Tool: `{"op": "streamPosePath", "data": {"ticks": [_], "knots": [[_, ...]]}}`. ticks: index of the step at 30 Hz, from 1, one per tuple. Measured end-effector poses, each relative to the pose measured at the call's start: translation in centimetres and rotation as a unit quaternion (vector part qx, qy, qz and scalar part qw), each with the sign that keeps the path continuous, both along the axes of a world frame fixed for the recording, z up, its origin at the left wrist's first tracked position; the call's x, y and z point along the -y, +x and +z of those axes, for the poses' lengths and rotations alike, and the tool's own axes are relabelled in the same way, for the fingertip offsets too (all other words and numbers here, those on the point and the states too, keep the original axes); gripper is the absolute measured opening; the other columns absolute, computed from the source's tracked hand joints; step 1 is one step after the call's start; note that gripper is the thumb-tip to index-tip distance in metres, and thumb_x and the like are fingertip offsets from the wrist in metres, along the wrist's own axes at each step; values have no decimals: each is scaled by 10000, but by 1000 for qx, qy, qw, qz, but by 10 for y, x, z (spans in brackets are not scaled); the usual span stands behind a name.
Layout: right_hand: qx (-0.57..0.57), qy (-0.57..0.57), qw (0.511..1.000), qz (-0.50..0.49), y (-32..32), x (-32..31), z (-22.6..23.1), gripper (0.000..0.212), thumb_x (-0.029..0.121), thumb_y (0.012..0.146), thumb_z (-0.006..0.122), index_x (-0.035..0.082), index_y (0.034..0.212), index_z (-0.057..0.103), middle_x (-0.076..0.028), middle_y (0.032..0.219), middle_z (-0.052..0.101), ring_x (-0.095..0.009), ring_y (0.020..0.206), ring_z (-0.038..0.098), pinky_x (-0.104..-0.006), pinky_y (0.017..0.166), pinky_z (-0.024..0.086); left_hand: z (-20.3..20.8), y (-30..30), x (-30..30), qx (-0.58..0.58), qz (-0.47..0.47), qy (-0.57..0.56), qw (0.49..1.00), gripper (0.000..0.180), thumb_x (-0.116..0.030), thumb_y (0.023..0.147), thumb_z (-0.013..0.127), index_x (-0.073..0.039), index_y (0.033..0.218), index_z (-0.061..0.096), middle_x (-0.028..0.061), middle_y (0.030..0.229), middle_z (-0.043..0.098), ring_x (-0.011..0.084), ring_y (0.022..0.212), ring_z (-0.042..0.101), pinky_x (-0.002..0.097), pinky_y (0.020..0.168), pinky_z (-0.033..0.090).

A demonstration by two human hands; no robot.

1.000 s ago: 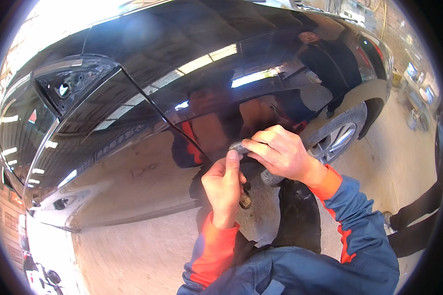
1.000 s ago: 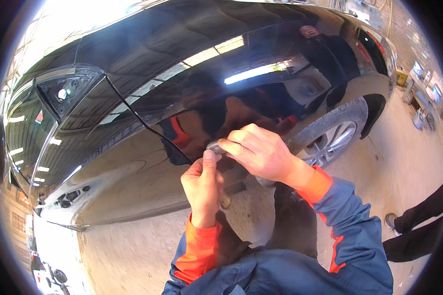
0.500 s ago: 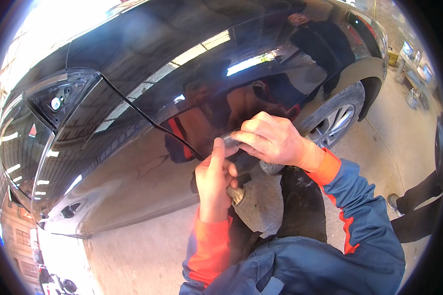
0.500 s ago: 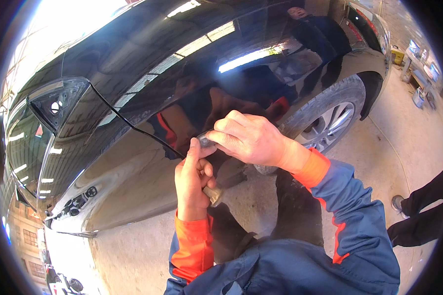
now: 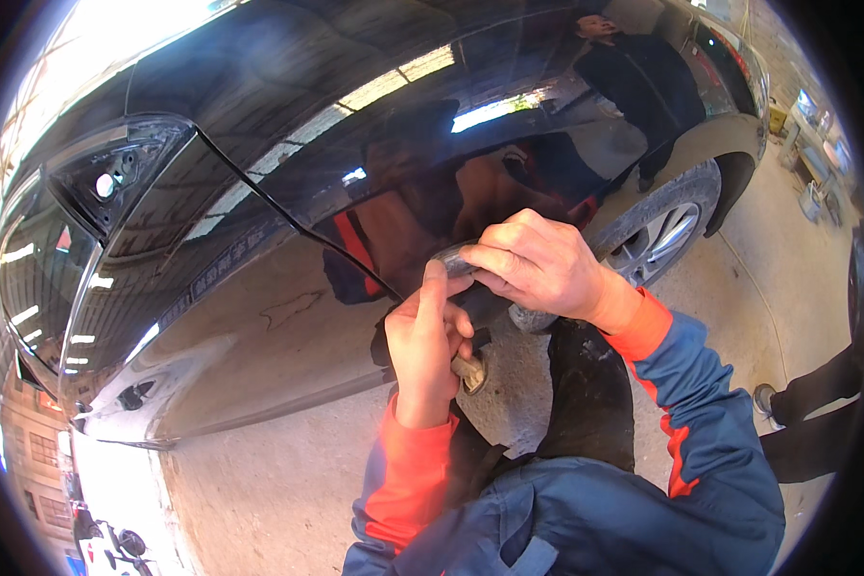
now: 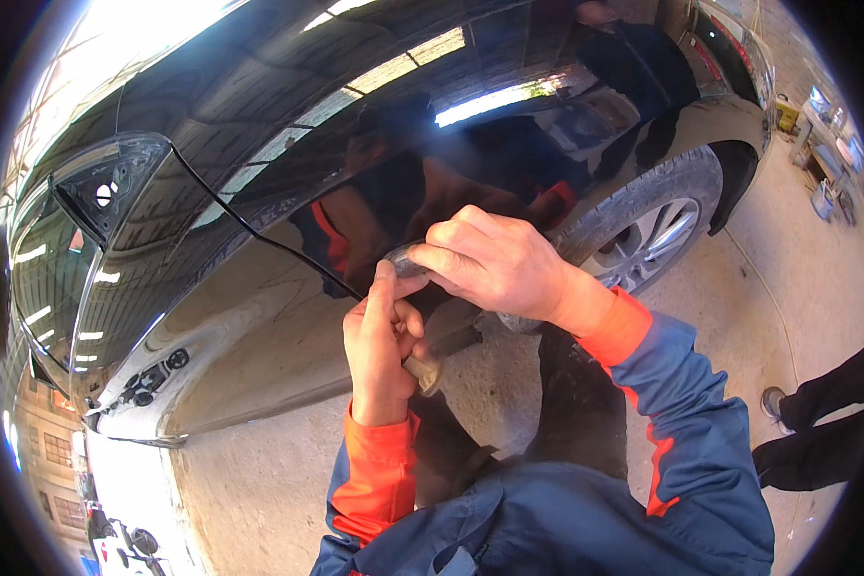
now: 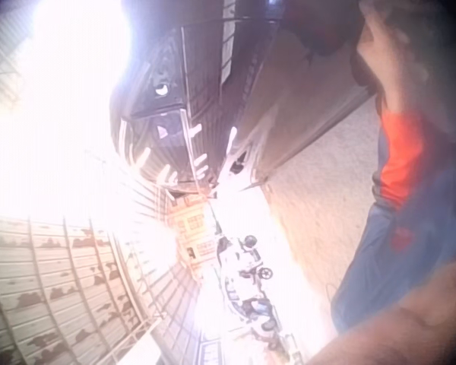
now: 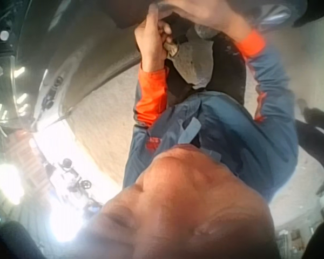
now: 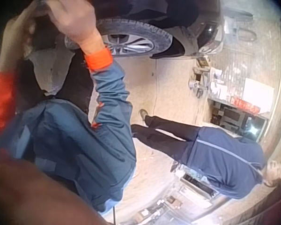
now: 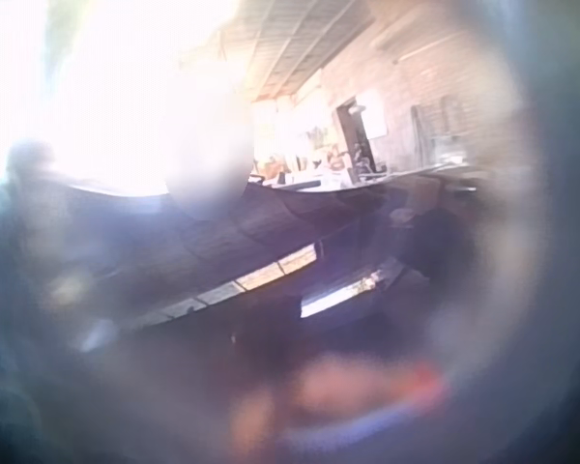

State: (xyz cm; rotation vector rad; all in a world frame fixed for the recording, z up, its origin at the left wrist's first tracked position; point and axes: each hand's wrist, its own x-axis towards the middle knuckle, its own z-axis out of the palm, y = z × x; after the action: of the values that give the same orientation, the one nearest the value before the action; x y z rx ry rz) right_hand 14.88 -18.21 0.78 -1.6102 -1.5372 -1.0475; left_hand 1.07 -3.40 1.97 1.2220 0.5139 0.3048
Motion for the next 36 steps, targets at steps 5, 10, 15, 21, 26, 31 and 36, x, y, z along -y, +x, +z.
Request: {"op": "streamPosePath", "data": {"ticks": [5,10,15,21,26,31,36], "knots": [[-20,3,1000,-5,-3,-2,1,443,47,748,865,64,1178,759,-45,1022,655,-248,851,653,-346,679,581,-8,2,0,17,10,34,999,517,-467,1095,673,36,1085,787,4,606,595,66,442,462,237,429,353],[-29,-1,999,-41,-12,1,4,371,80,760,795,63,1130,779,-35,983,630,-228,853,631,-323,661,575,-10,2,3,8,7,117,993,447,-410,1101,684,21,1076,800,-4,613,613,51,455,462,233,433,352],[-51,26,994,-89,-23,-5,1,349,79,745,773,75,1093,805,-24,919,608,-223,822,605,-331,647,542,-6,6,-1,-19,6,187,982,365,-323,1096,699,16,1043,822,4,607,628,52,481,492,249,452,368],[-63,51,993,-90,-22,-9,-6,340,58,744,764,77,1080,808,-27,917,605,-230,830,604,-337,662,544,-9,11,-1,2,14,233,972,323,-277,1089,710,21,1045,827,16,624,655,54,523,541,261,508,407],[-70,62,993,-76,-25,-9,-9,339,52,760,765,80,1095,807,-34,939,614,-238,846,608,-341,678,552,-7,8,0,-9,8,212,977,353,-315,1088,712,18,1052,823,14,617,640,55,499,512,260,478,384],[-78,48,993,-78,-28,-7,-3,409,34,749,805,98,1153,797,-50,1003,624,-258,856,613,-357,705,553,-7,3,-6,-19,-13,206,978,386,-358,1076,732,18,1030,807,2,604,603,54,476,486,250,443,365],[-13,17,999,-25,-18,-2,-4,400,31,782,813,82,1176,766,-61,1066,653,-260,894,653,-366,750,583,-22,-14,-9,91,117,460,875,274,-225,980,849,-18,1143,772,10,628,621,78,552,577,255,549,463]]}}
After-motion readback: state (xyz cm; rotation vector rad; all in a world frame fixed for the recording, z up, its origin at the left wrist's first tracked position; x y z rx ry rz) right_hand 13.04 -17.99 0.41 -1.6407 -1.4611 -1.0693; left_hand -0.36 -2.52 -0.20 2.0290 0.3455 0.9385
